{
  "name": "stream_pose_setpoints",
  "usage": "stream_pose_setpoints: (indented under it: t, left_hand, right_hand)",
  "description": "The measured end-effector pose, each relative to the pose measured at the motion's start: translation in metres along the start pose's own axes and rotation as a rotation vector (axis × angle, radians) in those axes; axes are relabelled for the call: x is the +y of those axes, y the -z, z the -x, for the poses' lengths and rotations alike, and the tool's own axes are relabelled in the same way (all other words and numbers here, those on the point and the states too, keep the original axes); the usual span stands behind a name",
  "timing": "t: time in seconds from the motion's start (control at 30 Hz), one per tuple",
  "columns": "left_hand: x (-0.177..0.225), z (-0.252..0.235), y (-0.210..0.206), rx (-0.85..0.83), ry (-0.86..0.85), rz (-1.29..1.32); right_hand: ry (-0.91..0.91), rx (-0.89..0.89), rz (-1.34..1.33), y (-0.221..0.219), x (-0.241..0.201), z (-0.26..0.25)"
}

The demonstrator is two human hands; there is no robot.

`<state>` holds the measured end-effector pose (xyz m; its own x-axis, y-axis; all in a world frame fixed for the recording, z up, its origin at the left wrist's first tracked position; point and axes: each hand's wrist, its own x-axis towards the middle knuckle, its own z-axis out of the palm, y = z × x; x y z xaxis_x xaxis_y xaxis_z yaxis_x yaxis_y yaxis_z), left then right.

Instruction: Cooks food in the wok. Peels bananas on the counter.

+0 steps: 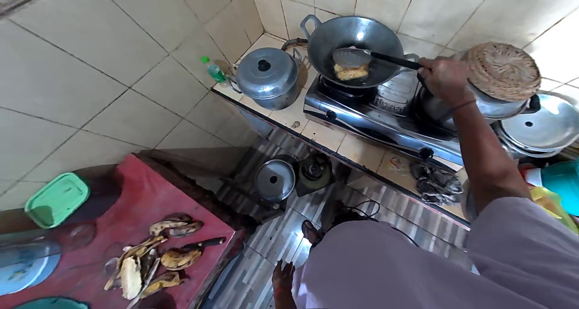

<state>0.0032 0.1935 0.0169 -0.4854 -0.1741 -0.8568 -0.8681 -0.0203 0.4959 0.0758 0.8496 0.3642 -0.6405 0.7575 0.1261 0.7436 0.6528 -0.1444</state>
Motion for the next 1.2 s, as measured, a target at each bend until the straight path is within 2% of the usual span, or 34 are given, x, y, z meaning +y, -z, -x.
stream_pose_setpoints:
  t: [0.2,0.43,0.73,0.83,0.93,1.07,1.13,1.2]
  left_hand:
    - [-0.010,-0.001,0.005,0.025,-0.013,0.004]
    - [-0.011,-0.004,0.005,0.035,-0.004,0.042]
    - [-0.011,-0.010,0.005,0.023,0.004,0.048]
    - [-0.019,-0.016,0.009,0.014,-0.011,0.047]
    - [-0.019,-0.013,0.012,0.023,0.002,0.053]
    - [-0.018,-0.010,0.014,0.032,0.007,0.044]
    - [-0.016,-0.009,0.011,0.034,0.007,0.036]
    - [-0.012,-0.006,0.008,0.034,0.003,0.030]
  right_hand:
    - [-0.082,-0.049,0.000,-0.019,-0.018,-0.010]
    - [-0.088,0.032,-0.258,-0.029,-0.001,-0.010]
    - [-0.181,0.010,-0.046,-0.013,-0.010,-0.010]
    - [-0.159,0.015,-0.025,-0.008,-0.011,0.002]
    - [-0.081,0.014,-0.059,0.020,-0.033,0.035]
    - [-0.036,-0.022,-0.036,0.041,-0.049,0.045]
    - [-0.014,-0.022,0.023,0.030,-0.037,0.029]
    - [0.027,0.051,0.074,-0.005,-0.006,-0.003]
